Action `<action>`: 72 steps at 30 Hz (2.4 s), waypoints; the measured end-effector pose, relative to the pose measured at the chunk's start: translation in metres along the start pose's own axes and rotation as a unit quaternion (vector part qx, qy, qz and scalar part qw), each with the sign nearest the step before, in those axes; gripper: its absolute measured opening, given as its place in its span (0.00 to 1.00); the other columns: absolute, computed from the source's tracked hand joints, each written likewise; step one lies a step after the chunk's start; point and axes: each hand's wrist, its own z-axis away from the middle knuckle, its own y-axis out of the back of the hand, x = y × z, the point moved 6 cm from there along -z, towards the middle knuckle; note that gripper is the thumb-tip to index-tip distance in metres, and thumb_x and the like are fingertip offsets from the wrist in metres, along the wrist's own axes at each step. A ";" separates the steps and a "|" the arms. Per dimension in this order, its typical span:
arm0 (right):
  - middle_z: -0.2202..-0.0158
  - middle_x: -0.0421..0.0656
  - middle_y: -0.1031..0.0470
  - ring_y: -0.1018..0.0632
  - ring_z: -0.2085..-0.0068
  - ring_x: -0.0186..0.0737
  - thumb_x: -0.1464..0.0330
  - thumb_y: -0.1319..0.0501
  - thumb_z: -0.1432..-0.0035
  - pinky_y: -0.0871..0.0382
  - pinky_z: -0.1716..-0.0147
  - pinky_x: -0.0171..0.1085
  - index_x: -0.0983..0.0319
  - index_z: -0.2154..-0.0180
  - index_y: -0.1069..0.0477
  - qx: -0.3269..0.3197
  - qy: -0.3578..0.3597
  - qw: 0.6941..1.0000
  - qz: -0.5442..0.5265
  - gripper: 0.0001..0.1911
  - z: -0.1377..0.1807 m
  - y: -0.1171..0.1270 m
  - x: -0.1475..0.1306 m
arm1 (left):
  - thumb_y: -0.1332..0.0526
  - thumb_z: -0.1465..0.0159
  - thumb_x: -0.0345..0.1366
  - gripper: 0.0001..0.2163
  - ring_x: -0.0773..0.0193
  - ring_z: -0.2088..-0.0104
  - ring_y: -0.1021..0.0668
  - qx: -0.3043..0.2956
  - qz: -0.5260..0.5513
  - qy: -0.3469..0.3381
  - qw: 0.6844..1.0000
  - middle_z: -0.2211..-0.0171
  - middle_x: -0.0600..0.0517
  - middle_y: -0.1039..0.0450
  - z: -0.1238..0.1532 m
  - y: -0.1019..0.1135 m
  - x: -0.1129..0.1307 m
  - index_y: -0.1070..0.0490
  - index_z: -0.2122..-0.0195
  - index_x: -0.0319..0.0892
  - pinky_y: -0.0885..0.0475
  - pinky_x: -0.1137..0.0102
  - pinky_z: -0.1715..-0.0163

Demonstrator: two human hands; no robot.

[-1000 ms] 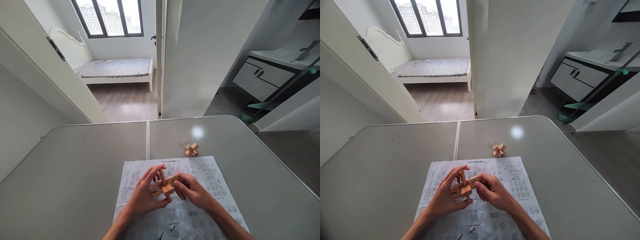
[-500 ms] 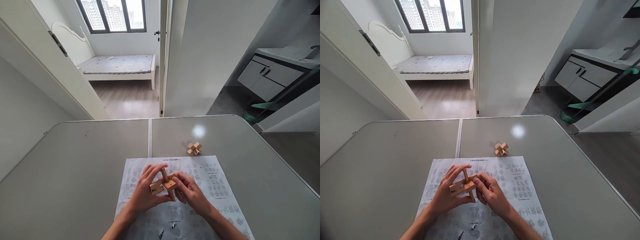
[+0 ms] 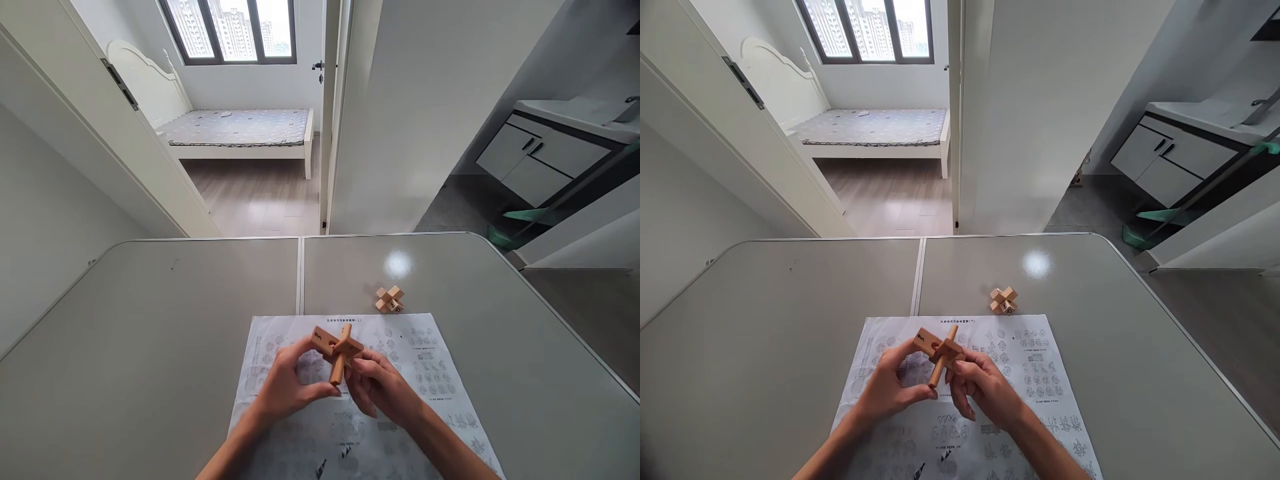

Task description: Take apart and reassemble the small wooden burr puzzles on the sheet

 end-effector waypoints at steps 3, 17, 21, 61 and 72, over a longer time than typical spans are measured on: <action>0.84 0.36 0.30 0.37 0.87 0.30 0.59 0.41 0.28 0.43 0.83 0.32 0.65 0.64 0.27 -0.014 -0.005 1.000 0.002 0.16 0.000 -0.003 -0.001 | 0.25 0.43 0.44 0.17 0.53 0.56 0.18 -0.002 0.040 0.011 0.999 0.59 0.49 0.17 -0.002 0.003 0.002 0.22 0.57 0.44 0.27 0.62 0.50; 0.80 0.35 0.30 0.34 0.84 0.30 0.57 0.38 0.29 0.41 0.81 0.32 0.66 0.54 0.26 -0.014 -0.028 0.999 -0.006 0.17 0.000 -0.004 -0.002 | 0.25 0.44 0.40 0.13 0.62 0.66 0.25 0.005 0.157 0.047 0.986 0.68 0.52 0.25 -0.003 0.005 -0.003 0.26 0.67 0.41 0.30 0.70 0.62; 0.81 0.35 0.31 0.35 0.84 0.30 0.56 0.37 0.31 0.41 0.82 0.32 0.66 0.53 0.26 -0.005 -0.031 0.999 -0.008 0.18 -0.001 -0.006 -0.003 | 0.27 0.43 0.38 0.10 0.64 0.68 0.26 0.011 0.158 0.058 0.986 0.70 0.52 0.26 -0.003 0.006 -0.001 0.26 0.69 0.41 0.30 0.70 0.64; 0.80 0.35 0.33 0.37 0.84 0.29 0.57 0.35 0.32 0.43 0.82 0.32 0.64 0.62 0.26 0.028 -0.012 0.998 -0.049 0.16 -0.003 -0.001 -0.010 | 0.42 0.27 0.44 0.12 0.56 0.62 0.23 0.206 -0.276 -0.019 0.939 0.66 0.51 0.19 -0.005 0.068 -0.011 0.24 0.63 0.46 0.30 0.61 0.54; 0.80 0.35 0.32 0.37 0.83 0.30 0.56 0.36 0.31 0.42 0.82 0.33 0.64 0.61 0.27 0.009 -0.022 1.000 -0.018 0.16 -0.003 -0.003 -0.008 | 0.45 0.27 0.41 0.11 0.53 0.59 0.25 0.204 -0.349 -0.010 0.915 0.62 0.48 0.24 -0.007 0.065 -0.018 0.26 0.63 0.45 0.31 0.58 0.54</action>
